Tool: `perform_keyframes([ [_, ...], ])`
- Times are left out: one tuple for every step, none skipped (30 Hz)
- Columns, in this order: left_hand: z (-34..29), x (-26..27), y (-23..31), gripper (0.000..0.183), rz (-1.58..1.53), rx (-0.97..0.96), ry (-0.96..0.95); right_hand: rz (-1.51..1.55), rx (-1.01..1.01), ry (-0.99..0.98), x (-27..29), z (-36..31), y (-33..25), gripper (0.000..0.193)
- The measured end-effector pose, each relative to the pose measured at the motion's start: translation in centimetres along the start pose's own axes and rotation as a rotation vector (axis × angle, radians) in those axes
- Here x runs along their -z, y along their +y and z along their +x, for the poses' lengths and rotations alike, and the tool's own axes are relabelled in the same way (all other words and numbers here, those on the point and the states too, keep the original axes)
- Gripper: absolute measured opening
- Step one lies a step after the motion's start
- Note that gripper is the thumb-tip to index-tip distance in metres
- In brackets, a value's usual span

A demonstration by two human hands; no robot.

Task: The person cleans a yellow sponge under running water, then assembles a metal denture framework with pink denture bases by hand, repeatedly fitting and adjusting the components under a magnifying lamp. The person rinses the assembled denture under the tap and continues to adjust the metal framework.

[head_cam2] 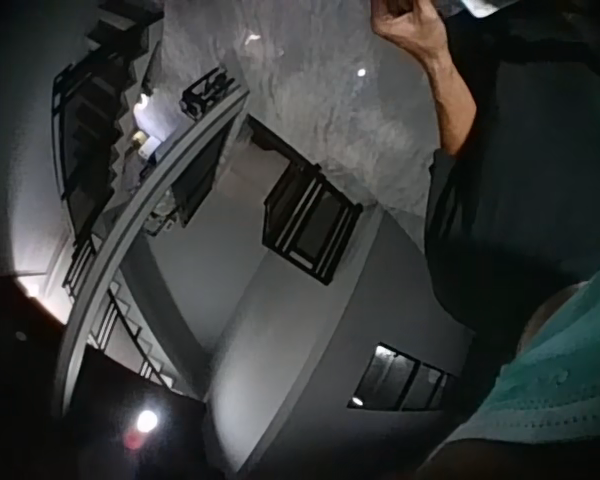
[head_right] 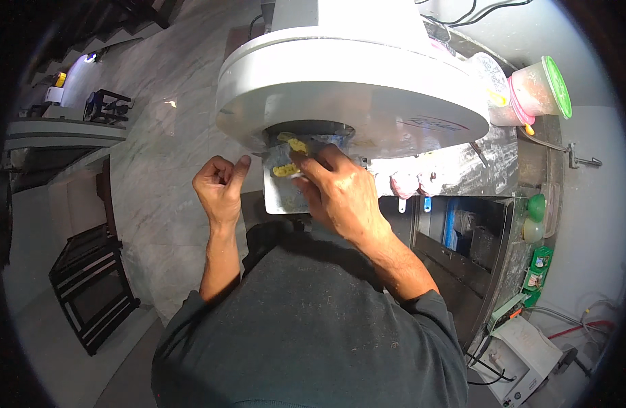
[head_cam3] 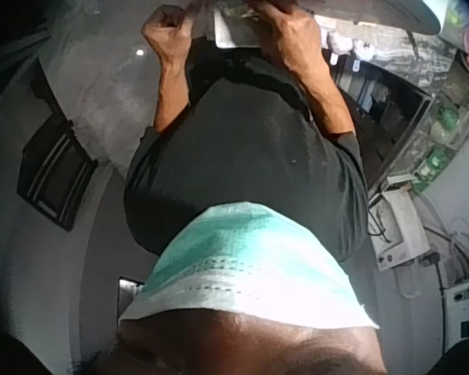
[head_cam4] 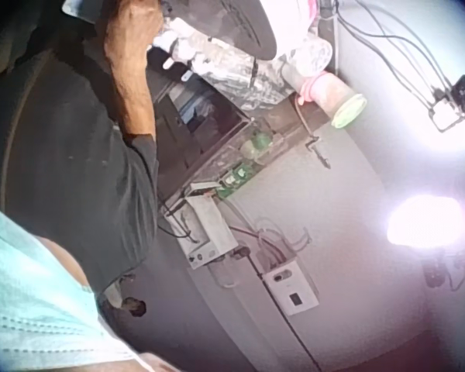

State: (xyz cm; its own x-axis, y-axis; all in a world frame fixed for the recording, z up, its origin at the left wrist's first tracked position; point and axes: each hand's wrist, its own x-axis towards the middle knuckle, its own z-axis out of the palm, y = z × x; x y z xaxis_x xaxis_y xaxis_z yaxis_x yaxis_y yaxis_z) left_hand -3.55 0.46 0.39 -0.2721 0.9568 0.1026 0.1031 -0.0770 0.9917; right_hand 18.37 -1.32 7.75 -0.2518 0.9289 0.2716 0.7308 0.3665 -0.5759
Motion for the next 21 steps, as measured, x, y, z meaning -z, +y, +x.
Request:
perform_keyframes([
  [0.0, 0.4, -0.3, 0.040, -0.015, 0.018, -0.005, 0.004, 0.003, -0.014, -0.2, 0.1, 0.3, 0.034],
  [0.0, 0.6, -0.8, 0.039, -0.031, 0.008, 0.000, -0.022, 0.008, -0.017, -0.4, 0.1, 0.2, 0.031],
  [-0.1, 0.8, -1.1, 0.039, -0.044, 0.028, 0.001, -0.024, 0.002, 0.002, -0.7, 0.2, 0.0, 0.029],
  [-0.1, 1.1, -1.4, 0.039, -0.056, 0.048, 0.003, -0.025, -0.004, 0.020, -1.1, 0.2, -0.3, 0.028],
  [-0.2, 1.2, -1.5, 0.040, -0.068, 0.068, 0.005, -0.027, -0.011, 0.039, -1.5, 0.2, -0.4, 0.027],
  [-0.3, 1.3, -1.6, 0.040, -0.062, 0.069, 0.009, -0.034, -0.020, 0.052, -1.7, 0.2, -0.6, 0.027],
  [-0.4, 1.4, -1.6, 0.040, -0.056, 0.069, 0.014, -0.041, -0.029, 0.065, -1.9, 0.2, -0.7, 0.027],
  [-0.4, 1.5, -1.6, 0.040, -0.050, 0.070, 0.017, -0.049, -0.039, 0.078, -2.1, 0.2, -0.7, 0.026],
  [-0.5, 1.5, -1.4, 0.039, -0.044, 0.083, 0.016, -0.044, -0.068, 0.080, -2.1, 0.2, -0.8, 0.027],
  [-0.7, 1.3, -1.1, 0.039, -0.039, 0.097, 0.014, -0.040, -0.098, 0.082, -2.1, 0.3, -0.9, 0.028],
  [-0.8, 1.3, -0.9, 0.038, -0.033, 0.111, 0.012, -0.035, -0.128, 0.085, -2.1, 0.3, -1.0, 0.029],
  [-0.8, 1.3, -0.9, 0.038, -0.031, 0.107, 0.008, -0.031, -0.126, 0.095, -2.1, 0.3, -1.0, 0.029],
  [-0.9, 1.3, -1.0, 0.038, -0.029, 0.103, 0.004, -0.028, -0.125, 0.105, -2.1, 0.3, -1.0, 0.029],
  [-0.9, 1.3, -1.1, 0.038, -0.028, 0.099, -0.001, -0.024, -0.124, 0.115, -2.0, 0.3, -1.0, 0.030],
  [-1.0, 1.4, -1.2, 0.039, -0.030, 0.085, -0.002, -0.016, -0.125, 0.098, -1.7, 0.4, -1.1, 0.029],
  [-1.0, 1.6, -1.4, 0.039, -0.032, 0.070, -0.002, -0.007, -0.126, 0.080, -1.2, 0.4, -1.2, 0.029],
  [-1.0, 1.8, -1.5, 0.041, -0.033, 0.056, -0.003, 0.002, -0.127, 0.063, -0.9, 0.3, -1.3, 0.029],
  [-0.9, 1.9, -1.5, 0.041, -0.025, 0.058, -0.002, -0.005, -0.120, 0.073, -1.0, 0.2, -1.0, 0.029],
  [-0.9, 2.0, -1.6, 0.041, -0.015, 0.060, -0.001, -0.011, -0.112, 0.083, -1.2, 0.2, -0.6, 0.029],
  [-0.9, 2.1, -1.5, 0.040, -0.006, 0.062, 0.000, -0.018, -0.104, 0.093, -1.4, 0.2, -0.2, 0.029],
  [-0.9, 2.1, -1.5, 0.040, -0.018, 0.061, 0.003, -0.041, -0.102, 0.102, -1.6, 0.2, -0.2, 0.029],
])
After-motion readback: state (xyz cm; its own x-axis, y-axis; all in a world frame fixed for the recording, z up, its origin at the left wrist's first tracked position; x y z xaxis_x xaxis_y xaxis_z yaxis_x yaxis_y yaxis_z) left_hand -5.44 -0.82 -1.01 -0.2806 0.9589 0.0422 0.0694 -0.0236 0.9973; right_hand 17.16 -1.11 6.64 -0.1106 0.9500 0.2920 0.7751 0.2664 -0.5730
